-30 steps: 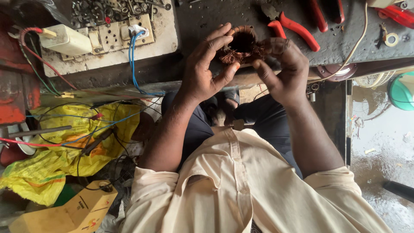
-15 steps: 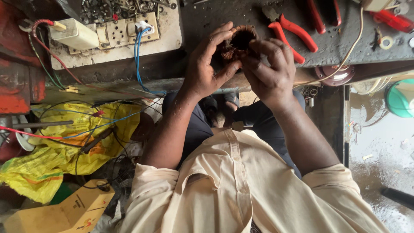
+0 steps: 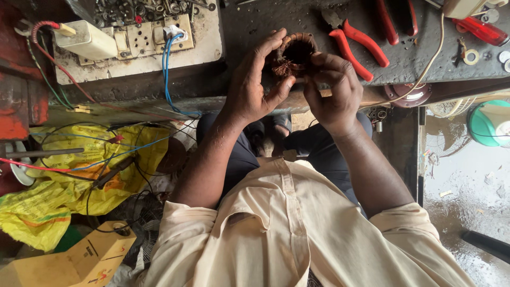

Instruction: The person holds a bundle of copper wire and uses red-handled pliers to repeatedly cut and separate strands. The person rotates the bundle and continues cutting small sections of wire throughout the clip.

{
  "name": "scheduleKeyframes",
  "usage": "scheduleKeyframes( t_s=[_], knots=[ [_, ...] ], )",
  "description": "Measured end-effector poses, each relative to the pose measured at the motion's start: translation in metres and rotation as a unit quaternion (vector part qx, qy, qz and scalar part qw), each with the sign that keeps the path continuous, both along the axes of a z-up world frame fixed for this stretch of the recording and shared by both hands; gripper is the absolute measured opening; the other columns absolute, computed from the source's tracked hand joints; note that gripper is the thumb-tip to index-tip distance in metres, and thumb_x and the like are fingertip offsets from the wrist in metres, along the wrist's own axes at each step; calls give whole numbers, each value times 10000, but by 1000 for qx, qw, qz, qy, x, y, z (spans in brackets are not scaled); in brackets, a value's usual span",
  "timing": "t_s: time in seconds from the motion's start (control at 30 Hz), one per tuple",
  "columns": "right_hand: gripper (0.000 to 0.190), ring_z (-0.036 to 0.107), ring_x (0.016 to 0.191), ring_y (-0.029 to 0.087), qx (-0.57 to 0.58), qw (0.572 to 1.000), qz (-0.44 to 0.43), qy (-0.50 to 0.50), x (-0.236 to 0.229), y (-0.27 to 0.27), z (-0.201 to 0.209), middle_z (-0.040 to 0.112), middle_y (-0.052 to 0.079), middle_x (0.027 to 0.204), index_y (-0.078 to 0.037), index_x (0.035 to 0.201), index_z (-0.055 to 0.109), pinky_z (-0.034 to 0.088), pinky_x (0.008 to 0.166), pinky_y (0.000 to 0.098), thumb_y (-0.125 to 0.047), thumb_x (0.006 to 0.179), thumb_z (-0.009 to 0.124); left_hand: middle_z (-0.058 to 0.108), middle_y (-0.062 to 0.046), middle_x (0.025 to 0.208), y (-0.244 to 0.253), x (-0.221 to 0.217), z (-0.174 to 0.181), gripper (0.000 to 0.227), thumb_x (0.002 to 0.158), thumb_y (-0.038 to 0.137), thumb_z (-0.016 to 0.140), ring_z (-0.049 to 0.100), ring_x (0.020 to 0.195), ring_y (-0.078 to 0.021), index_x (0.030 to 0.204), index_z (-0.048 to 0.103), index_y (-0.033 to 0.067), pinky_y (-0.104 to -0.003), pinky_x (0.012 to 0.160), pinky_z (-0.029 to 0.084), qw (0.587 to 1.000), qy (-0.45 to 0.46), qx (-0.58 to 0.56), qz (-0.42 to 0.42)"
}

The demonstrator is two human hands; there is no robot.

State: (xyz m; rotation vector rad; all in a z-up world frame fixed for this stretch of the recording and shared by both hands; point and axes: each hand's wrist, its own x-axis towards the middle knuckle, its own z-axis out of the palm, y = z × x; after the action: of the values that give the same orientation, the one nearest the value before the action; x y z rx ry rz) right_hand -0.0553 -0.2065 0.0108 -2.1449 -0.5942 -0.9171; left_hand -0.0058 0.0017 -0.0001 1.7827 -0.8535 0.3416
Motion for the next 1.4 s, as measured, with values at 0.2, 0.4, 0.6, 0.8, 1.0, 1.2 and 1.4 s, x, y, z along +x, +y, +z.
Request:
scheduleKeyframes(
  t_s=[0.2,0.4,0.6,0.8,1.0,1.2,1.4],
  knots=[
    [337,693,1243,271,105,993,37,33,2,-2,-15,653,170,1292,-32,1112,479,603,995,348,97,990,765,449,-165,1642,1,4,-9,566,1096,187,695,433,1529,-295,1544,375,58,-431,1308,405,1000,16,-7,-18],
    [343,672,1176,208,125,989,20,78,1,-7,-21,657,147,1269,3,1173,524,561,988,327,70,973,794,452,-169,1637,-1,2,-6,600,1077,218,731,466,1508,-287,1540,383,60,-410,1287,442,1000,10,-5,-9],
    [335,690,1235,240,116,989,55,72,-1,-13,-12,665,148,1312,-23,1120,503,586,994,325,74,994,797,536,-156,1505,-14,-4,4,916,899,393,953,584,1407,-290,1505,371,28,-401,1206,520,996,-36,22,83],
    [352,731,1187,267,108,989,63,82,0,-18,-8,691,159,1301,-19,1096,514,609,941,331,48,999,846,633,-156,1432,-15,-3,12,801,951,321,934,665,1344,-303,1505,432,34,-359,1106,573,989,-33,77,121],
    [342,724,1206,285,109,990,50,69,-1,-14,-9,681,165,1287,-19,1088,512,622,979,363,52,990,832,610,-211,1382,-16,-5,21,720,974,236,837,652,1306,-332,1490,398,-7,-411,1129,567,983,-54,126,120],
    [338,715,1252,285,102,991,49,74,-2,-15,-9,684,158,1288,-23,1101,511,616,961,349,61,999,823,553,-228,1440,-21,-9,21,704,973,173,788,621,1353,-362,1500,359,-10,-430,1173,544,982,-57,128,125],
    [350,708,1251,275,101,989,70,80,2,-20,-11,682,158,1290,-29,1095,500,598,1023,362,70,1003,823,543,-200,1513,-13,-8,18,702,995,133,807,587,1431,-340,1514,344,34,-414,1233,514,990,-23,107,89]
  ],
)
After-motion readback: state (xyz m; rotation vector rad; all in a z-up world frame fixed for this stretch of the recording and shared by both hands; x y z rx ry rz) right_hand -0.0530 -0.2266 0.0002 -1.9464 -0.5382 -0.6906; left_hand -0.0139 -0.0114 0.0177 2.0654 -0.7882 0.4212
